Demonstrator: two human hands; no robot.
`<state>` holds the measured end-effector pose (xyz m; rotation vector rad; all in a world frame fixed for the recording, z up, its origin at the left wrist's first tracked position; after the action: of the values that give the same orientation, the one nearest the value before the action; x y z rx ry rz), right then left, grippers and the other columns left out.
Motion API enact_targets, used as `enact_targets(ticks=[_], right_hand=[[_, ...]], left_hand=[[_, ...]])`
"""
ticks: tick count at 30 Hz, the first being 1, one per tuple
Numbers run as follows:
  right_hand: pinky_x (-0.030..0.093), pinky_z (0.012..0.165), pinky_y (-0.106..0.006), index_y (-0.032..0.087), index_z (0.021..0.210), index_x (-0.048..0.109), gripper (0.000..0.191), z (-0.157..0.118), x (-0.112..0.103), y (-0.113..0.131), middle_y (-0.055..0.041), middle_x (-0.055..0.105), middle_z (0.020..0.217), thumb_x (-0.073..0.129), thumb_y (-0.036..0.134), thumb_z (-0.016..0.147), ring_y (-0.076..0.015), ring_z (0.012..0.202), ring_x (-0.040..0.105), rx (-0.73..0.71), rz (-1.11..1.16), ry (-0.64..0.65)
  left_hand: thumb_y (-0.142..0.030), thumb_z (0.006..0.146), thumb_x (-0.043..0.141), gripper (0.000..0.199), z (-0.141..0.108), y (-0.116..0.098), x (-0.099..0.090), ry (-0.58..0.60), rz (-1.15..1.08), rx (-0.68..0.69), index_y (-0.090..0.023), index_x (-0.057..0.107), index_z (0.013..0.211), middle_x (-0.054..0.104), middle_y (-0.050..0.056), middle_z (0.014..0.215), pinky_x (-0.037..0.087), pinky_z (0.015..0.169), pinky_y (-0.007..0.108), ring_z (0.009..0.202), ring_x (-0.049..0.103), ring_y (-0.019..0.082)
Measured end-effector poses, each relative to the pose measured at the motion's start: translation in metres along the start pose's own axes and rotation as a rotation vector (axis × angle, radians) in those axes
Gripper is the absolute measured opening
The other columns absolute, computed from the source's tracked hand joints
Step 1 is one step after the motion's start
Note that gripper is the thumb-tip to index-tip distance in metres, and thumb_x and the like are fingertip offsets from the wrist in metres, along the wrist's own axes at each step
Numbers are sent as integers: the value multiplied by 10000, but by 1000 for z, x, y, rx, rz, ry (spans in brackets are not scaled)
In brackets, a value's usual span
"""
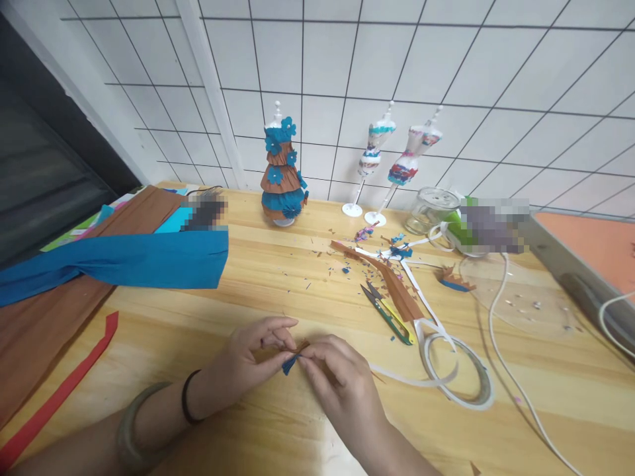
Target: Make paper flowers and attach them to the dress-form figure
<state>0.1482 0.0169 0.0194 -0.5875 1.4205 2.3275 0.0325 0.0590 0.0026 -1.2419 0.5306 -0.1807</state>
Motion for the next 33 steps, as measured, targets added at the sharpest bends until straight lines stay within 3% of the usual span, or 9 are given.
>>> enact_targets(ticks=[13, 24, 27, 33], right_hand=[[477, 601, -257, 201, 825, 591, 104, 0, 1, -5, -36, 619, 746, 534, 114, 824, -148, 688, 590, 18, -24, 5], [467, 594, -264, 210, 844, 555, 89, 1, 1, -3, -28, 590, 742, 517, 130, 834, -147, 680, 572, 18, -37, 17], [469, 611, -277, 214, 930, 523, 128, 0, 1, -5, -32, 570, 780, 527, 137, 828, -146, 683, 560, 35, -50, 5], [487, 759, -331, 218, 1164, 432, 357, -4, 4, -2, -88, 598, 992, 530, 147, 828, -196, 918, 570, -28, -136, 22]], left_hand=[[-73, 713, 556, 323, 1, 1, 2, 14, -133, -19, -125, 538, 1031, 640, 35, 782, 550, 742, 272, 746, 637, 119], [-85, 744, 539, 325, -1, -4, 5, 94, -167, -39, -124, 524, 1066, 632, 53, 826, 530, 776, 282, 787, 625, 126], [-132, 747, 582, 361, -2, -6, 6, 138, -160, -31, -144, 513, 1101, 624, 46, 848, 514, 794, 279, 809, 612, 129], [-203, 701, 665, 504, -3, -6, 9, 202, -54, 14, -207, 485, 1171, 600, 37, 914, 497, 798, 296, 843, 588, 149]])
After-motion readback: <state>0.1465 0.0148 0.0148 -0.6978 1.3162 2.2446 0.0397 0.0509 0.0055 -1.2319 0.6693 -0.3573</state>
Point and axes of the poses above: each hand's wrist, its own z-axis towards the middle knuckle, its own x-axis out of the palm, y = z × x, the point moved 9 cm from there along z, towards the middle knuckle
